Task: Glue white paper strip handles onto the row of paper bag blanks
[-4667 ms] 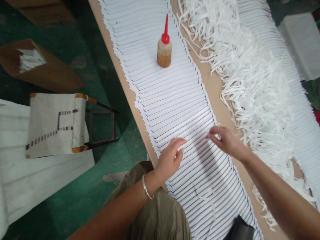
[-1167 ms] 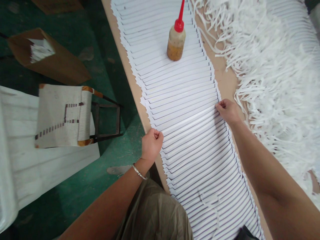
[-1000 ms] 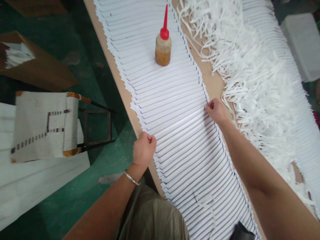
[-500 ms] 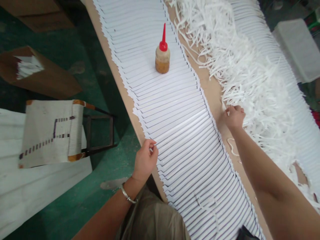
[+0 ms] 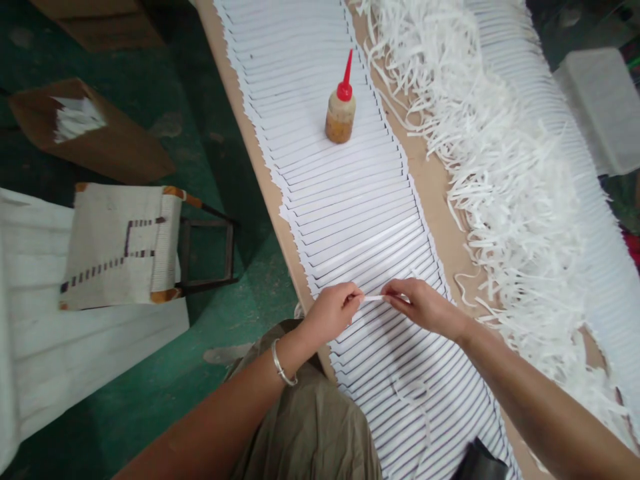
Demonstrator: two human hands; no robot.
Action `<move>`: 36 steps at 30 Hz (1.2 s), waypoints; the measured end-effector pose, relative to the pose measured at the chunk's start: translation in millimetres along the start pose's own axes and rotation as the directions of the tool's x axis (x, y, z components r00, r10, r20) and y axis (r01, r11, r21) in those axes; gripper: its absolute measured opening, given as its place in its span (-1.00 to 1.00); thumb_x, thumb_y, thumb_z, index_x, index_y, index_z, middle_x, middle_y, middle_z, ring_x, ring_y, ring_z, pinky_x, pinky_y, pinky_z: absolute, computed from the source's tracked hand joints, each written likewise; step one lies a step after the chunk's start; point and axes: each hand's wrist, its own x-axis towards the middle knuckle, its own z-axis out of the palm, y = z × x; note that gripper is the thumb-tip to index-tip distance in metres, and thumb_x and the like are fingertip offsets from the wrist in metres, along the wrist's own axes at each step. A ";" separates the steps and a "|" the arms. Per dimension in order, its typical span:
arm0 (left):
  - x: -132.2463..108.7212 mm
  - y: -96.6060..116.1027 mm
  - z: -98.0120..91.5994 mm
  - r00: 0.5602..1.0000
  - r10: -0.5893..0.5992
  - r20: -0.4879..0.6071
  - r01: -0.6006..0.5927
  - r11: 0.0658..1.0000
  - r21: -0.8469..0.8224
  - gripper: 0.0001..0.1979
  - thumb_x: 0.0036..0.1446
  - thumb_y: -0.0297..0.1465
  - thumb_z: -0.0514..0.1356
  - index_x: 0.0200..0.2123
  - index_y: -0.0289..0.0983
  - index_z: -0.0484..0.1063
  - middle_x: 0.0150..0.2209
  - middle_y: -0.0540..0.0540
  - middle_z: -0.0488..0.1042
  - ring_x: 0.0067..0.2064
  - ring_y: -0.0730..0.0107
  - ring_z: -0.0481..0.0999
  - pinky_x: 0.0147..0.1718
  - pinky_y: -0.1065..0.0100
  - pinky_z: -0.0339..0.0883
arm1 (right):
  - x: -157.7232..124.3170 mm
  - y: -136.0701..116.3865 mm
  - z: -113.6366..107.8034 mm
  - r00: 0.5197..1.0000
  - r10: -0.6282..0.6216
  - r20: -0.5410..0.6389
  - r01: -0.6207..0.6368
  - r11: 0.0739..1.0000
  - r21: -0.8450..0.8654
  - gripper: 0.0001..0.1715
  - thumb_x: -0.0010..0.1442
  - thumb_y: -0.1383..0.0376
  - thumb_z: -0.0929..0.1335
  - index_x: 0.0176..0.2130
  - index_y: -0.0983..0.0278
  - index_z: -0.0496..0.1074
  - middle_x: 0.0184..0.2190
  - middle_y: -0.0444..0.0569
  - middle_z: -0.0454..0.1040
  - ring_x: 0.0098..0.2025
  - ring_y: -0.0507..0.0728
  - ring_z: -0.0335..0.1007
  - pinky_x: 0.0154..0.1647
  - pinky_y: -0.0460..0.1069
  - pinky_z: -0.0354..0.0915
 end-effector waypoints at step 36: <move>44.4 -56.9 -42.8 0.803 -0.260 -0.536 0.273 0.960 -0.057 -0.83 0.17 -0.26 0.16 -0.39 -0.22 0.39 -0.56 0.04 0.46 -0.53 0.41 0.45 -0.49 0.41 0.29 | 119.9 149.3 -94.2 0.708 0.436 -0.556 -0.242 0.889 0.389 -0.77 0.11 0.17 0.46 -0.37 0.24 0.38 -0.53 -0.12 0.44 -0.54 0.04 0.36 -0.52 -0.03 0.39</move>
